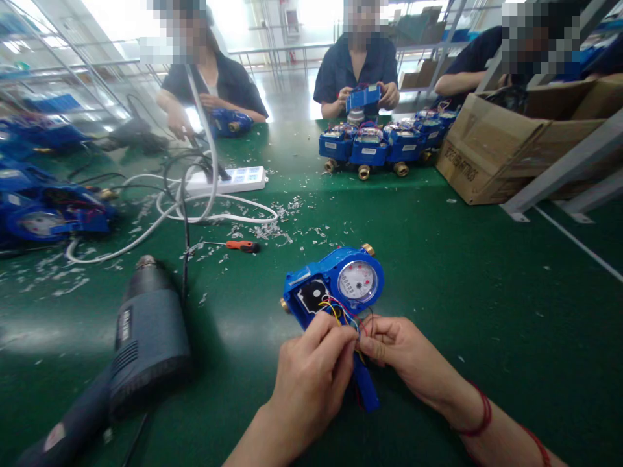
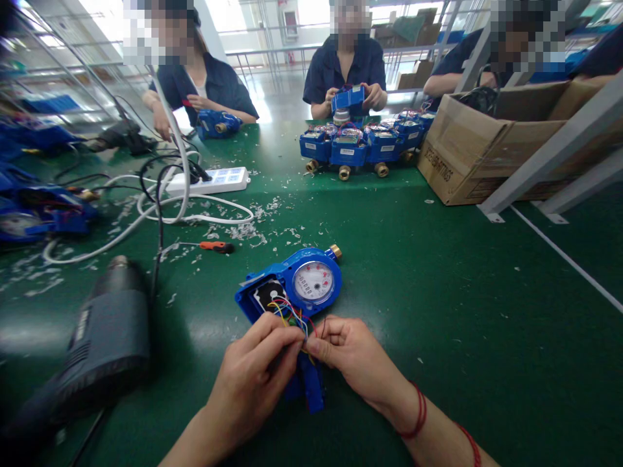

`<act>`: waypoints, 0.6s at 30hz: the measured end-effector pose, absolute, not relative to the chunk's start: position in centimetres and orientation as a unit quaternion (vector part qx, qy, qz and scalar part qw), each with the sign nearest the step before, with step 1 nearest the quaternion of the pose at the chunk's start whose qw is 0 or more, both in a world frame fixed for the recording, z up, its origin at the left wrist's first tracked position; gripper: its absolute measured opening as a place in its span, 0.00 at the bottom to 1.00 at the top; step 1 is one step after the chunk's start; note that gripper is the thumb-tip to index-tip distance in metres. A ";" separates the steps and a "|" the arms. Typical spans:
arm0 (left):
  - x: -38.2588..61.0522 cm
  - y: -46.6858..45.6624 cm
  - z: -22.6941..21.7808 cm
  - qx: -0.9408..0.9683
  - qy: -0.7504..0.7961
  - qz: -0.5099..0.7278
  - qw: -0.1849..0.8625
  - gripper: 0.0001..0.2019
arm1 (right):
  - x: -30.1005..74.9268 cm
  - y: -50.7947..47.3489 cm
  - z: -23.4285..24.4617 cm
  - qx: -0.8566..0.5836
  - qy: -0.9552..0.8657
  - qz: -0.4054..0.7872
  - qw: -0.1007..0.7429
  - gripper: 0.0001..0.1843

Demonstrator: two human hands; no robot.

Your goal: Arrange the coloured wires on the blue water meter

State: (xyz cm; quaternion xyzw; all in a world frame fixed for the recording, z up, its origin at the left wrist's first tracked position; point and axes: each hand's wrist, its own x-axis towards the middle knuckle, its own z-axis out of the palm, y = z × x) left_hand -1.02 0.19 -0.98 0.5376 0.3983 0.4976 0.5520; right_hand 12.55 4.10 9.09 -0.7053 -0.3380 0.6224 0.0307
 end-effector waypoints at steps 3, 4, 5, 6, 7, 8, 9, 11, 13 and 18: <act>-0.8 0.1 -1.2 0.556 0.405 0.502 0.524 0.06 | 12.7 4.2 9.1 -0.704 -0.333 0.627 0.027 0.17; -0.7 0.1 -1.3 0.562 0.408 0.504 0.513 0.06 | 12.7 4.2 9.1 -0.702 -0.333 0.629 0.026 0.17; -0.6 0.1 -1.4 0.570 0.411 0.506 0.500 0.06 | 12.7 4.2 9.1 -0.700 -0.332 0.632 0.026 0.17; -0.6 0.1 -1.4 0.578 0.414 0.507 0.488 0.06 | 12.8 4.2 9.2 -0.698 -0.330 0.634 0.026 0.17; -0.6 0.1 -1.4 0.584 0.418 0.507 0.477 0.06 | 12.8 4.1 9.2 -0.697 -0.329 0.637 0.026 0.18; -0.6 0.1 -1.4 0.586 0.422 0.507 0.469 0.07 | 12.9 4.1 9.2 -0.695 -0.328 0.639 0.027 0.18; -0.6 0.1 -1.4 0.585 0.425 0.508 0.469 0.07 | 13.0 4.1 9.1 -0.695 -0.325 0.641 0.027 0.18; -0.7 0.3 -1.4 0.575 0.418 0.512 0.481 0.07 | 13.1 4.1 9.1 -0.696 -0.315 0.645 0.026 0.18; -1.0 0.5 -1.4 0.569 0.403 0.512 0.502 0.06 | 13.2 4.1 9.0 -0.695 -0.306 0.650 0.029 0.18; -1.6 1.0 -1.5 0.603 0.380 0.492 0.501 0.05 | 13.1 4.1 9.0 -0.694 -0.300 0.653 0.034 0.17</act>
